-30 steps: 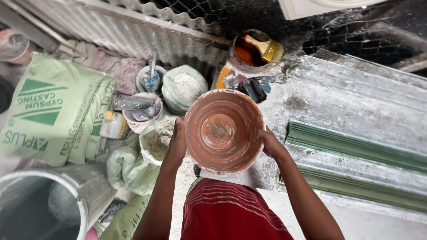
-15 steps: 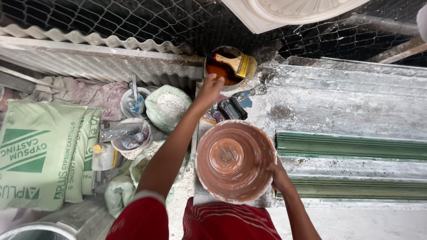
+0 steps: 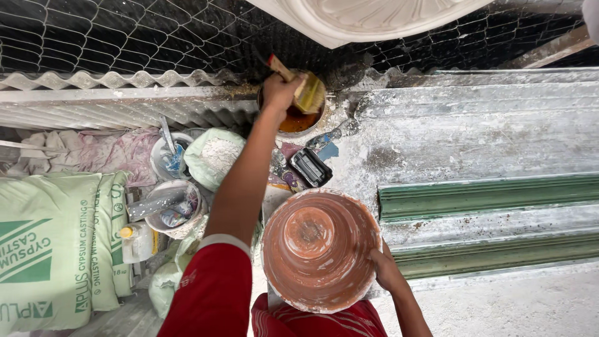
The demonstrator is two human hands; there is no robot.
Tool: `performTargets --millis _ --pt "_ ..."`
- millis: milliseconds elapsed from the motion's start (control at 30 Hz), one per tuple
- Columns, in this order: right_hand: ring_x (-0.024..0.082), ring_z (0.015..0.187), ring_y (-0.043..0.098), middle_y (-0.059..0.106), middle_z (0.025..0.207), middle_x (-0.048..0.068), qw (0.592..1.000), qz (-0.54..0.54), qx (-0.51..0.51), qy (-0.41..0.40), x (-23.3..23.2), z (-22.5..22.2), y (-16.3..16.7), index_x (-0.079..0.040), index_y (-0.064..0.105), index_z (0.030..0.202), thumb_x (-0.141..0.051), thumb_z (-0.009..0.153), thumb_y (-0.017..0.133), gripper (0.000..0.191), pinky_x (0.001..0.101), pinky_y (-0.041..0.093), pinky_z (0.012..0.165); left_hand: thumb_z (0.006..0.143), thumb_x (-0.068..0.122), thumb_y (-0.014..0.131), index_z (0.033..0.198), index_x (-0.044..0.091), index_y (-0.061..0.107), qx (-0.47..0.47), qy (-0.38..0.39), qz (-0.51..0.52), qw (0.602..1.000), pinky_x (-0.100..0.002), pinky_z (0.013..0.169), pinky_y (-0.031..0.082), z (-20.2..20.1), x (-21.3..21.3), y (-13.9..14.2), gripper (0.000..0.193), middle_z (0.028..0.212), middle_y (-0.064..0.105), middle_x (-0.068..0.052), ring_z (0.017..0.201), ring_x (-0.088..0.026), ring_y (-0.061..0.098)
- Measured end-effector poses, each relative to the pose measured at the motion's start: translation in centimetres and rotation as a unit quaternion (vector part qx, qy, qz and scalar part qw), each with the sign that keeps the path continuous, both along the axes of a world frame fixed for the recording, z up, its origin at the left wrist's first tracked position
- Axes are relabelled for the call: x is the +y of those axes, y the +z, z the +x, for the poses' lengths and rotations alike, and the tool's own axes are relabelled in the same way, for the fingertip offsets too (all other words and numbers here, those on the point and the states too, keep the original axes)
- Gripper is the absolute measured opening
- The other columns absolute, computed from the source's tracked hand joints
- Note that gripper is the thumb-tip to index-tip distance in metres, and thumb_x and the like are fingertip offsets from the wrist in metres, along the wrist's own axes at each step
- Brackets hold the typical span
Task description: The person scrapes dried plaster residue from a green rubber mold strip on a workbench, wipes a brush with a cloth, and scrapes plaster from a bowl using a handheld scraper. They then break and pull dried plaster pieces out of a terracotta bowl by hand, dip a brush in liquid, and carry the bowl to the floor.
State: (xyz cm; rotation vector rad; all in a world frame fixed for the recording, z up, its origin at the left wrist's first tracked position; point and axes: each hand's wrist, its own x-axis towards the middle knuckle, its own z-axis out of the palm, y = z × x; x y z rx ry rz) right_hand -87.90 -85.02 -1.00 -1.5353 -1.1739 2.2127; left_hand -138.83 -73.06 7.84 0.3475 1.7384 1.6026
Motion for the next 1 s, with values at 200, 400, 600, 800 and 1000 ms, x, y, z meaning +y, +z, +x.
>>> performTargets --millis 200,400,600,800,1000 --pt "0.027 0.112 0.058 0.059 0.129 0.016 1.0 -0.015 0.004 -0.005 0.3 -0.5 0.3 -0.002 0.034 0.153 -0.008 0.087 0.045 0.068 0.0429 0.046 0.1 0.093 0.031 0.078 0.097 0.002 0.078 0.372 -0.094 -0.201 0.901 -0.041 0.071 0.058 -2.5 -2.2 1.5 0.029 0.09 0.075 -0.02 0.077 -0.031 0.072" --pt "0.029 0.117 0.057 0.057 0.133 0.016 1.0 0.004 -0.019 0.006 0.5 -1.3 1.4 -0.007 0.028 0.157 -0.01 0.085 0.045 0.074 0.0435 0.045 0.103 0.094 0.03 0.071 0.105 0.013 0.078 0.361 -0.181 -0.222 0.888 -0.043 0.065 0.056 -0.8 -3.2 1.8 0.021 0.083 0.076 -0.011 0.07 -0.025 0.073" --pt "0.032 0.12 0.055 0.055 0.135 0.02 1.0 0.012 -0.01 -0.003 0.4 -1.2 1.4 -0.006 0.03 0.158 -0.012 0.086 0.046 0.073 0.0442 0.044 0.104 0.1 0.026 0.071 0.115 0.012 0.076 0.411 -0.019 0.09 0.907 -0.036 0.067 0.061 0.3 -4.8 1.3 0.02 0.102 0.077 -0.011 0.077 -0.022 0.076" --pt "0.026 0.121 0.059 0.063 0.134 0.018 0.996 -0.008 -0.063 0.065 0.9 -1.0 1.3 0.005 0.045 0.148 -0.022 0.093 0.048 0.061 0.0391 0.045 0.103 0.094 0.018 0.075 0.109 0.009 0.077 0.339 0.037 0.064 0.938 -0.034 0.068 0.06 0.2 -5.8 -1.2 0.017 0.085 0.078 -0.012 0.074 -0.019 0.076" --pt "0.021 0.09 0.072 0.07 0.112 0.017 0.982 -0.136 -0.058 0.115 0.6 -0.1 2.0 0.007 0.056 0.129 -0.024 0.096 0.051 0.046 0.0349 0.06 0.083 0.099 0.022 0.068 0.143 0.017 0.054 -0.027 0.147 0.259 0.954 -0.039 0.072 0.064 1.2 -10.7 1.5 0.046 0.114 0.071 -0.01 0.086 -0.019 0.07"
